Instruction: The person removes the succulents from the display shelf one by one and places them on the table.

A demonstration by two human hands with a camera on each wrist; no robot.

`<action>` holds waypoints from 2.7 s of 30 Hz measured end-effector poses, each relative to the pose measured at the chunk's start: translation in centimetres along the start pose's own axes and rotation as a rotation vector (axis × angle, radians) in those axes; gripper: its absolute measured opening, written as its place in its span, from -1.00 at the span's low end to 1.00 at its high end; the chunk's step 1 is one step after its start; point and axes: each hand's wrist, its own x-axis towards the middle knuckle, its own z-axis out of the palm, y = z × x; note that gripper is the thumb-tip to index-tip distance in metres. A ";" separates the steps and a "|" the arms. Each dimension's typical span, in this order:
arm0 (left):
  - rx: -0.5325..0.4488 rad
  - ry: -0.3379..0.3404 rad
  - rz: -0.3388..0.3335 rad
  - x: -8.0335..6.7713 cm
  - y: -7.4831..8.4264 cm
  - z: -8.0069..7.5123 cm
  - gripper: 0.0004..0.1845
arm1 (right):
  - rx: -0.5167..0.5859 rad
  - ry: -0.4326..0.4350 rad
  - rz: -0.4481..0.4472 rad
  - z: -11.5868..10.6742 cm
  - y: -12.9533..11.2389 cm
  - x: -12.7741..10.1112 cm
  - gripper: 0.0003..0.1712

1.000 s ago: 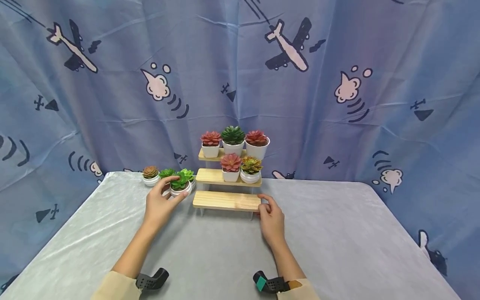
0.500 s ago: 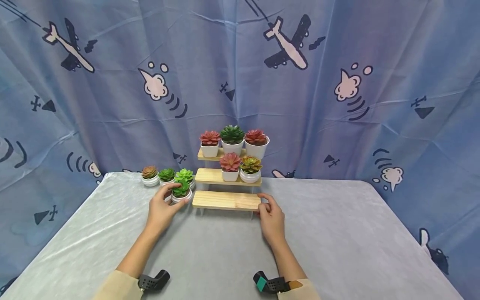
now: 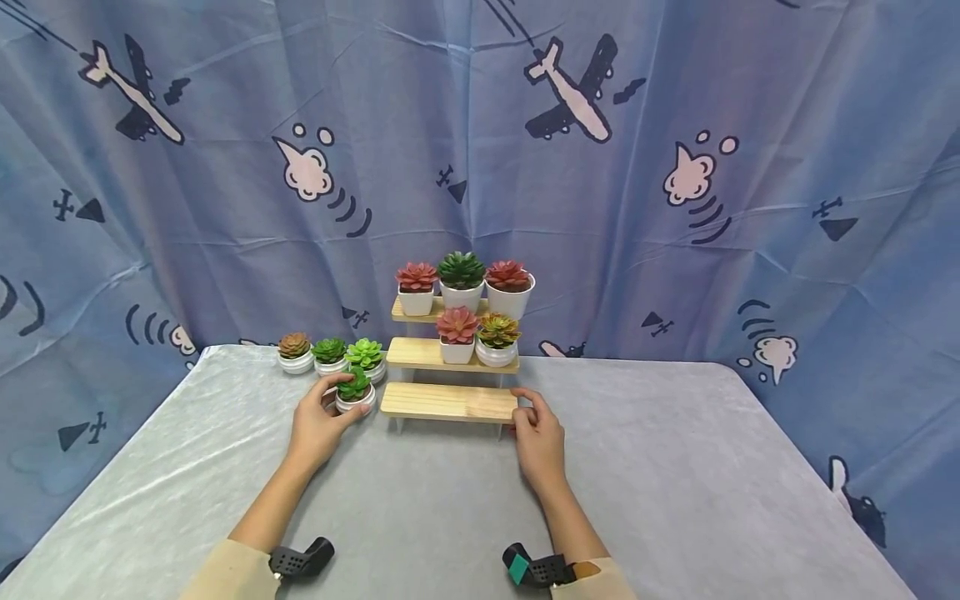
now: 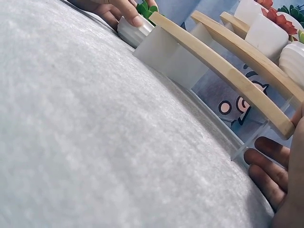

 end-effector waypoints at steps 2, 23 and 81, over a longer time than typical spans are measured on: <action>-0.005 -0.014 -0.016 0.0 0.0 0.0 -0.42 | -0.003 -0.001 -0.001 0.0 0.0 0.0 -0.55; -0.012 -0.031 -0.052 -0.1 0.7 0.3 -0.43 | 0.004 0.004 -0.020 -0.2 0.1 0.0 -0.56; -0.343 -0.277 0.101 4.7 11.6 9.8 -0.44 | 0.046 0.001 -0.009 0.1 0.0 -0.1 -0.56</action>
